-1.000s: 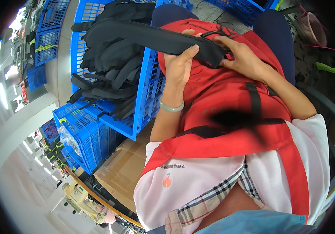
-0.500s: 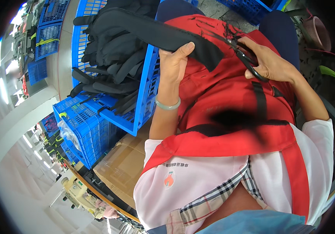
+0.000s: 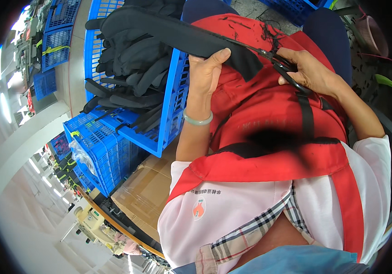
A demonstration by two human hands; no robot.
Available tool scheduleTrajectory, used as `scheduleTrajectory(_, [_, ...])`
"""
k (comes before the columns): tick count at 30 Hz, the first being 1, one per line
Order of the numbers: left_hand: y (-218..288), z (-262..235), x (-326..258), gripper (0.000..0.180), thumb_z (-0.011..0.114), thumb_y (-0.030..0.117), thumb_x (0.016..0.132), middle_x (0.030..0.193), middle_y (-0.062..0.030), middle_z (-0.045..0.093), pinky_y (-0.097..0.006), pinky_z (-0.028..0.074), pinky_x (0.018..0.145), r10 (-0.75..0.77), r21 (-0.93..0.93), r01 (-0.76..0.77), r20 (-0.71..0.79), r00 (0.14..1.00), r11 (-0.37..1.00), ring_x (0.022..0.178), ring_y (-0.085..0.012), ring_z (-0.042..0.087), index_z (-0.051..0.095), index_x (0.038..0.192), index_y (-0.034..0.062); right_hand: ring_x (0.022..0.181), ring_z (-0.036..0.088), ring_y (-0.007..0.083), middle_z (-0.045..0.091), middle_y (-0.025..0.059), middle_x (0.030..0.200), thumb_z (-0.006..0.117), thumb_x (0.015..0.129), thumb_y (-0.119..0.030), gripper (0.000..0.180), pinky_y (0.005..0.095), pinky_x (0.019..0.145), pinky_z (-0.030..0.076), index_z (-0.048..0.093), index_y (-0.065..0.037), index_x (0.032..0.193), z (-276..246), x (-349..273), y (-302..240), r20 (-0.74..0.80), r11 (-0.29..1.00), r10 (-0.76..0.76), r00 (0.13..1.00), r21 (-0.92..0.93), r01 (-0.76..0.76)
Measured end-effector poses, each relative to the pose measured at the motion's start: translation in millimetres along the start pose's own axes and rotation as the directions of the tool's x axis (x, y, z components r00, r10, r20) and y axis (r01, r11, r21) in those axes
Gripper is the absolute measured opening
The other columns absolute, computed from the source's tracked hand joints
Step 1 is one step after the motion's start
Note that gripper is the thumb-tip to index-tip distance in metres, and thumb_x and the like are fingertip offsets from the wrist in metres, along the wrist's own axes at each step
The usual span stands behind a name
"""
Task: Trimming black foam or fabric components using scissors at a factory workbench.
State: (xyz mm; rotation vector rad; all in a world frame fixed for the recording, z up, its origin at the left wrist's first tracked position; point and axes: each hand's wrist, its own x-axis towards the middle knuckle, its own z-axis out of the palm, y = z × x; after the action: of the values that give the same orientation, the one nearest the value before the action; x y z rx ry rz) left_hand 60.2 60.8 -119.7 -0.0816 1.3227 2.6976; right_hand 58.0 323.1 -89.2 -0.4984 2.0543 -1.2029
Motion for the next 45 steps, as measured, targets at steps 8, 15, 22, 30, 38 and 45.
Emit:
scheduleTrajectory(8, [-5.8,-3.2,0.9,0.027,0.069,-0.014,0.076,0.094,-0.0054,0.069,-0.029,0.054,0.082,-0.026,-0.007,0.026,0.049,0.998,1.000,0.088,-0.0163,0.066,0.067,0.098,0.0027,0.064,0.046,0.0275,0.049,0.0166,0.070,0.076,0.080,-0.037,0.051,0.0365,0.062,0.040,0.054,0.003,0.103,4.9,5.3,-3.9,-0.086,0.994,-0.044,0.995,-0.108,0.034])
scheduleTrajectory(15, [-8.3,5.4,-3.0,0.025,0.068,-0.011,0.079,0.096,-0.0069,0.068,-0.031,0.053,0.084,-0.009,0.007,0.008,0.095,0.995,1.000,0.088,-0.0177,0.066,0.065,0.100,0.0017,0.064,0.050,0.0298,0.052,0.0187,0.072,0.076,0.079,-0.040,0.060,0.0379,0.062,0.042,0.054,0.004,0.114,12.4,12.2,0.6,-0.165,0.991,-0.125,0.978,-0.060,0.116])
scheduleTrajectory(22, [-7.8,-0.4,-0.2,0.019,0.067,-0.006,0.083,0.098,-0.0082,0.069,-0.032,0.052,0.086,-0.034,-0.102,0.033,-0.006,0.999,0.994,0.089,-0.0180,0.066,0.066,0.102,-0.0006,0.080,0.061,0.0406,0.059,0.0256,0.081,0.075,0.077,-0.046,0.075,0.0439,0.070,0.045,0.047,0.005,0.125,17.6,14.2,0.9,-0.157,0.990,-0.088,0.984,-0.127,0.068])
scheduleTrajectory(30, [-5.6,-1.5,0.5,0.021,0.069,-0.006,0.081,0.098,-0.0087,0.069,-0.031,0.052,0.085,-0.044,-0.107,0.046,0.023,0.999,0.993,0.090,-0.0183,0.066,0.066,0.101,-0.0003,0.065,0.056,0.0313,0.055,0.0231,0.073,0.074,0.079,-0.046,0.067,0.0378,0.063,0.044,0.053,0.005,0.115,16.4,16.5,-11.3,-0.132,0.995,-0.084,0.988,-0.072,0.075])
scheduleTrajectory(38, [-10.1,-2.9,1.2,0.023,0.068,-0.006,0.082,0.100,-0.0090,0.069,-0.031,0.052,0.087,-0.018,-0.131,0.023,0.040,0.999,0.991,0.092,-0.0186,0.066,0.065,0.103,-0.0001,0.061,0.042,0.0148,0.046,0.0145,0.066,0.074,0.081,-0.042,0.055,0.0342,0.056,0.038,0.054,0.005,0.102,24.5,20.3,3.8,-0.200,0.981,-0.175,0.964,0.043,0.187])
scheduleTrajectory(45, [2.9,-11.1,6.3,0.030,0.066,-0.007,0.083,0.104,-0.0081,0.066,-0.037,0.049,0.096,-0.086,-0.222,0.089,0.023,0.996,0.971,0.098,-0.0216,0.064,0.061,0.110,0.0046,0.059,0.040,0.0217,0.047,0.0142,0.066,0.070,0.086,-0.040,0.049,0.0356,0.058,0.039,0.053,0.004,0.102,17.7,17.8,8.9,-0.201,0.995,-0.098,0.975,-0.038,0.092])
